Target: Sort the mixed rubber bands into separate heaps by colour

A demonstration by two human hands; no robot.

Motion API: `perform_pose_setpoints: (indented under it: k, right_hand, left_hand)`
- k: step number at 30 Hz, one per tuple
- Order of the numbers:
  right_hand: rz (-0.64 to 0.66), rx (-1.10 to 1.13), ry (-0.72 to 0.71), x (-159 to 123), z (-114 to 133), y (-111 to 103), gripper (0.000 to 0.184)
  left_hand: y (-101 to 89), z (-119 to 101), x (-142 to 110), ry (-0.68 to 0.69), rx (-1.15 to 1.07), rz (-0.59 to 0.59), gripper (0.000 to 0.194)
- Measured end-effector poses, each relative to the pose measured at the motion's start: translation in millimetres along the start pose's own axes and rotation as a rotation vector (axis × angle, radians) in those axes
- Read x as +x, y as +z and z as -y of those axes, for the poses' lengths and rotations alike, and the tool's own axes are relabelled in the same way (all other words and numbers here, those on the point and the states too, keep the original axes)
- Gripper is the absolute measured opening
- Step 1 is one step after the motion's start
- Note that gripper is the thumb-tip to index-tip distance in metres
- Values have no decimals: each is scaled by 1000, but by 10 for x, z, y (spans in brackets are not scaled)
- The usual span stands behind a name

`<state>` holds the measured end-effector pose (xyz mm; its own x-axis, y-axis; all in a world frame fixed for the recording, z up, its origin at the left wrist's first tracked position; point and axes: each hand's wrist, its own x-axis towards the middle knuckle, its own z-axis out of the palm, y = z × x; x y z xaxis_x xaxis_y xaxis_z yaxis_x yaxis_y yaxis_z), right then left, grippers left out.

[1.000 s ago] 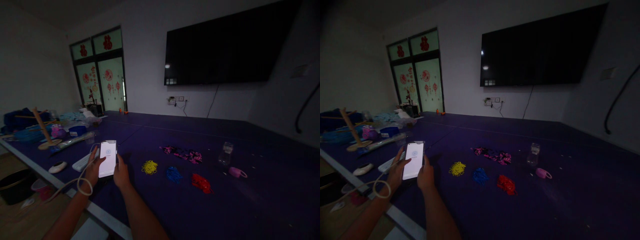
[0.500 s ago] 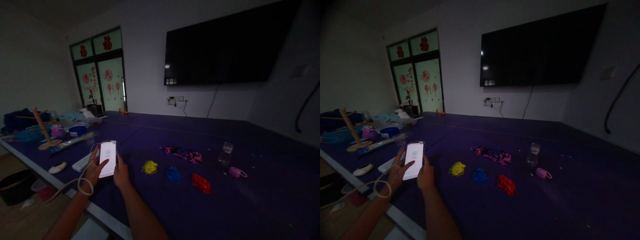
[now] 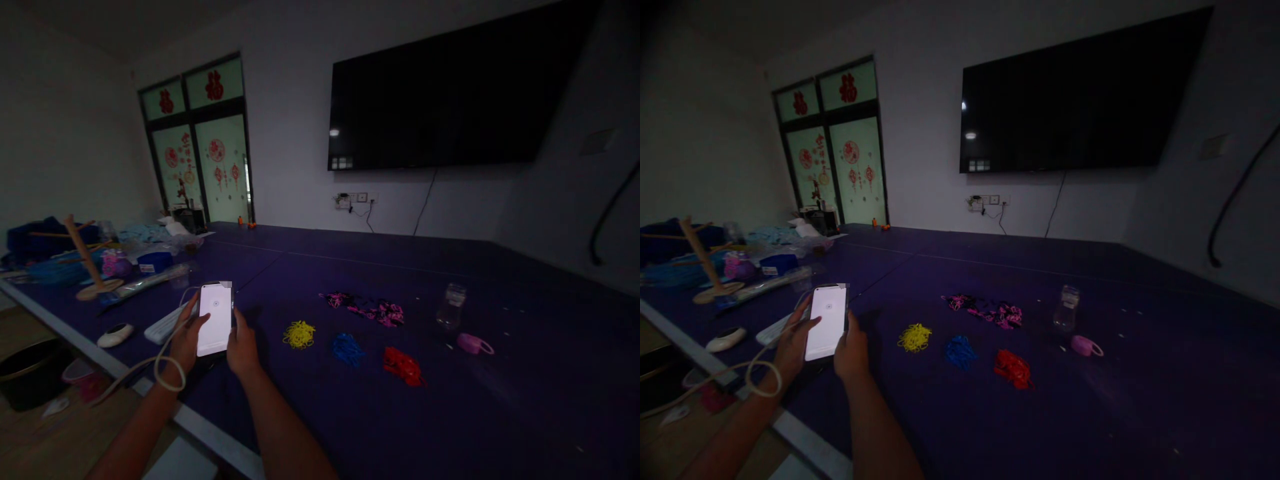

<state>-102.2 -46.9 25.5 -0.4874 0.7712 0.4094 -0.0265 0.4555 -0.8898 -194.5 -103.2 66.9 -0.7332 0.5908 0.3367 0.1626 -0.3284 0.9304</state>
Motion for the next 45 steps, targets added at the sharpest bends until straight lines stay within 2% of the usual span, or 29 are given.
perform_pose_setpoints:
  k: [3,8,13,25,31,40,45]
  right_hand:
    - [-16,-17,-21,0,-11,4,54]
    - [-24,-15,-31,-2,-11,8,53]
    - [-32,-8,-37,1,-1,12,47]
    - [-90,-53,-7,35,-78,42,36]
    - [-77,-52,-8,30,-65,40,35]
    - [-66,-85,15,0,14,4,38]
    - [-67,-69,0,-4,16,-1,36]
  left_hand:
    - [7,-6,-2,35,9,3,66]
    - [27,-51,-26,12,-29,12,66]
    - [24,-31,-9,-27,-61,13,69]
    - [-6,14,15,-7,-42,26,69]
    - [-49,99,59,29,-2,15,62]
    - [4,-21,-25,14,-8,17,62]
    - [-27,45,18,21,-16,22,60]
